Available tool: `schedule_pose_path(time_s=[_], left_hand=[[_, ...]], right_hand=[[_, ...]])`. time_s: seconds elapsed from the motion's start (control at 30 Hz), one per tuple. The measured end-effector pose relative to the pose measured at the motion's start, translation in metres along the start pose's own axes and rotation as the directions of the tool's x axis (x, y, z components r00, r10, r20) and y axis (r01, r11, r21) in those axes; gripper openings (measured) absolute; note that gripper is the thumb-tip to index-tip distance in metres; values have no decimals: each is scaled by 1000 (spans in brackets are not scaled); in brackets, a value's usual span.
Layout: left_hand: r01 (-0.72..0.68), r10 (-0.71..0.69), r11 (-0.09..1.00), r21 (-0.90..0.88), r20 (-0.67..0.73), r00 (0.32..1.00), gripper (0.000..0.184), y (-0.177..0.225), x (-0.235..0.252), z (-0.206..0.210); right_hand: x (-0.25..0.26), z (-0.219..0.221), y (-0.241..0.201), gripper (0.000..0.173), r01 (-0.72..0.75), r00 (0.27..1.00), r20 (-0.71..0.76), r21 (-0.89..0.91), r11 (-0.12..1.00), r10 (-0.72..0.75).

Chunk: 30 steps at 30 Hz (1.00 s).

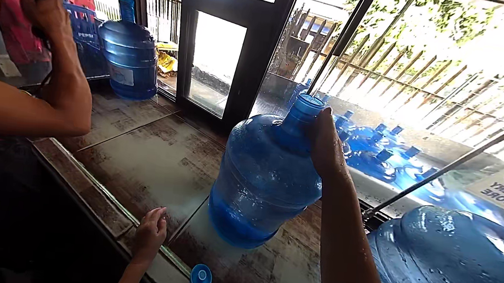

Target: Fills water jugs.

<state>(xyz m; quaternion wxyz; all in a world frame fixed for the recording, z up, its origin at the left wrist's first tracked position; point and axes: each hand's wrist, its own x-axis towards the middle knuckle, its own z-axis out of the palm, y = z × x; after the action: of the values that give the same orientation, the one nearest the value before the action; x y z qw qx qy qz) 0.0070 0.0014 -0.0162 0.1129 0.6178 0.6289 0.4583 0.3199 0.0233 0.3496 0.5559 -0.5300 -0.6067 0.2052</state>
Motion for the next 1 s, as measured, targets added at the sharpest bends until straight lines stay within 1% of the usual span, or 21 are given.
schedule_pose_path(time_s=[0.13,0.4,0.53,0.7,1.0], left_hand=[[-10,10,1000,5,-10,1000,32,-1,0,1],[16,-16,1000,2,12,1000,33,-3,-1,1],[-3,3,1000,2,34,999,33,-6,-1,0],[-13,13,1000,7,8,1000,34,-6,-1,3],[-24,24,1000,4,17,1000,34,-5,0,2]], right_hand=[[1,-1,1,70,21,1000,18,-6,1000,-21],[-1,-1,2,70,10,1000,6,-33,999,-10],[-2,-3,4,69,30,999,33,5,1000,-30],[1,-1,3,67,-5,1000,19,55,998,4],[7,-1,5,67,12,1000,19,74,997,-14]])
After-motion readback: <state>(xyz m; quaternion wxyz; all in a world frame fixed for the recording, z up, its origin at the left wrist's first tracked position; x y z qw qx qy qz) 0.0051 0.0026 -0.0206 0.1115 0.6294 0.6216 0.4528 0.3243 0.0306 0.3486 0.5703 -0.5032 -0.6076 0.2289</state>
